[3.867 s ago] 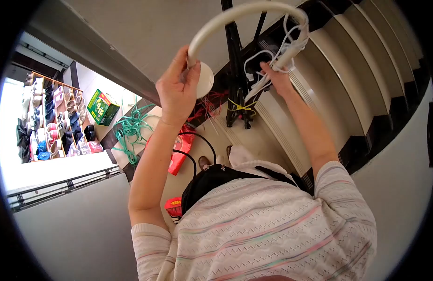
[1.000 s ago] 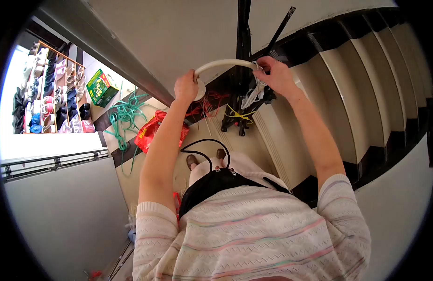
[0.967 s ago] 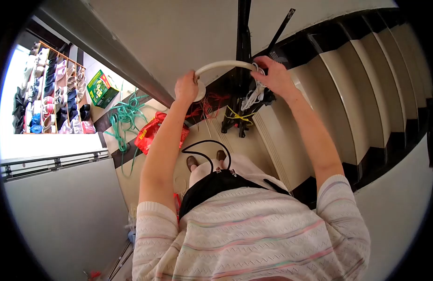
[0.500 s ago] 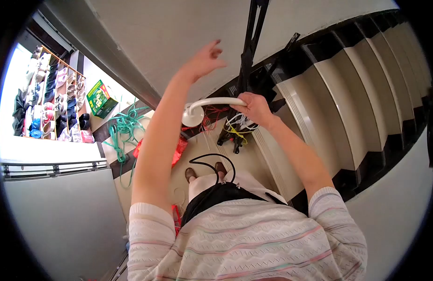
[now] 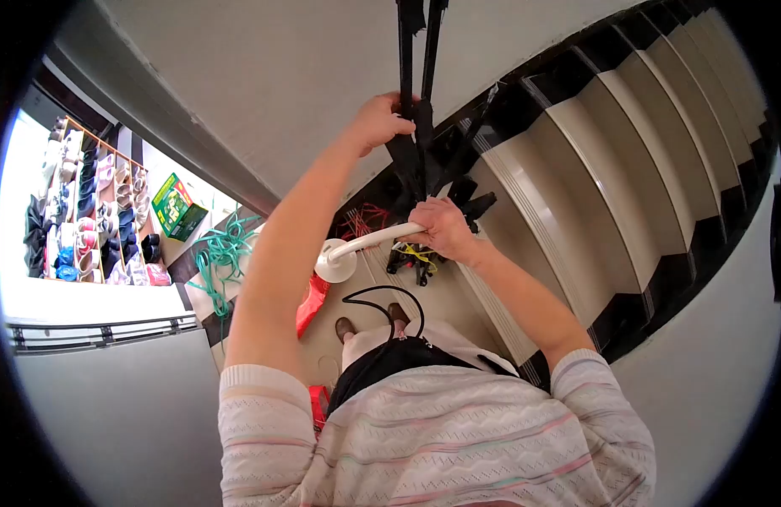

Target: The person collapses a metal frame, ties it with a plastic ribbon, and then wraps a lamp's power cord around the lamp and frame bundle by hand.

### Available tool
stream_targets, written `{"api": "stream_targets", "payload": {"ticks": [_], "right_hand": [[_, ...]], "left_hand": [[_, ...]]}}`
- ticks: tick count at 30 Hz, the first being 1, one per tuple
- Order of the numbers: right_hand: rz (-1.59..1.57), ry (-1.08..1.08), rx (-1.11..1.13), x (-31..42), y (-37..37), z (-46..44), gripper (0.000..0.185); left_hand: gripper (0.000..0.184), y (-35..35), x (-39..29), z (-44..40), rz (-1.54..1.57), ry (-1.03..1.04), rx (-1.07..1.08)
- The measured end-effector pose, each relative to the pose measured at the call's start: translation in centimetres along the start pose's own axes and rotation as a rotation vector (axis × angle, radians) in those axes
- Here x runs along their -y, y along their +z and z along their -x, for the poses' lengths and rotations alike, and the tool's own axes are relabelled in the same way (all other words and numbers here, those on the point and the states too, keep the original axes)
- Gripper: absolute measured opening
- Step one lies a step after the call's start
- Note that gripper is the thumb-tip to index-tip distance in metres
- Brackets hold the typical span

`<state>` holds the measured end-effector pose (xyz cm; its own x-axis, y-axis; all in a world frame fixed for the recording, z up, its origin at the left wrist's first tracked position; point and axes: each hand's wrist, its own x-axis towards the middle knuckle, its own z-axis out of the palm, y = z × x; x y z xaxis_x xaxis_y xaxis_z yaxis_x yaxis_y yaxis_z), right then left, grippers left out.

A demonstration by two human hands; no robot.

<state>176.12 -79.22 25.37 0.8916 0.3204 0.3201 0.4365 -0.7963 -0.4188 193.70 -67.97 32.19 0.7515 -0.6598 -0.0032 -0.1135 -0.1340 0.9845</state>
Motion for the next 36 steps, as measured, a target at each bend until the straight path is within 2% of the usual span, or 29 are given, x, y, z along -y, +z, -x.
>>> {"api": "stream_targets", "payload": {"ticks": [4,9,10,16,19,22,28,31,35,36], "right_hand": [[0.126,0.004,0.105,1.2,-1.1,0.1,0.026],[0.089,-0.123,0.235,1.1,-1.5,-0.4,0.021],[0.182,-0.114,0.422,1.9,-1.6,-0.9,0.019],[0.200,-0.238,0.667,6.3,-1.3,-1.8,0.021],[0.134,-0.332,0.680,7.2,0.1,-0.9,0.027],[0.102,-0.300,0.554,7.3,0.4,-0.3,0.031],[0.067,-0.039,0.391,6.3,-2.6,-1.4,0.030],[0.032,-0.029,0.382,5.7,-3.2,-1.3,0.031],[-0.021,-0.098,0.441,6.1,-3.6,-0.7,0.030],[-0.051,-0.216,0.429,6.0,-3.3,-0.6,0.029]], "left_hand": [[0.045,-0.5,0.7,0.0,-0.129,0.062,-0.016],[0.043,-0.5,0.1,0.2,-0.266,-0.018,-0.059],[0.044,-0.5,0.0,0.3,-0.282,-0.026,-0.065],[0.045,-1.1,0.7,0.6,-0.338,-0.052,-0.115],[0.046,-1.6,1.0,1.0,-0.374,-0.045,-0.143],[0.046,-2.2,0.8,2.3,-0.432,-0.043,-0.165],[0.044,-2.7,-0.4,3.9,-0.496,-0.070,-0.081],[0.042,-3.1,0.1,4.1,-0.458,-0.007,-0.013],[0.041,-3.6,-0.3,4.7,-0.406,-0.056,0.039],[0.041,-3.7,0.0,4.8,-0.417,-0.057,0.040]]}}
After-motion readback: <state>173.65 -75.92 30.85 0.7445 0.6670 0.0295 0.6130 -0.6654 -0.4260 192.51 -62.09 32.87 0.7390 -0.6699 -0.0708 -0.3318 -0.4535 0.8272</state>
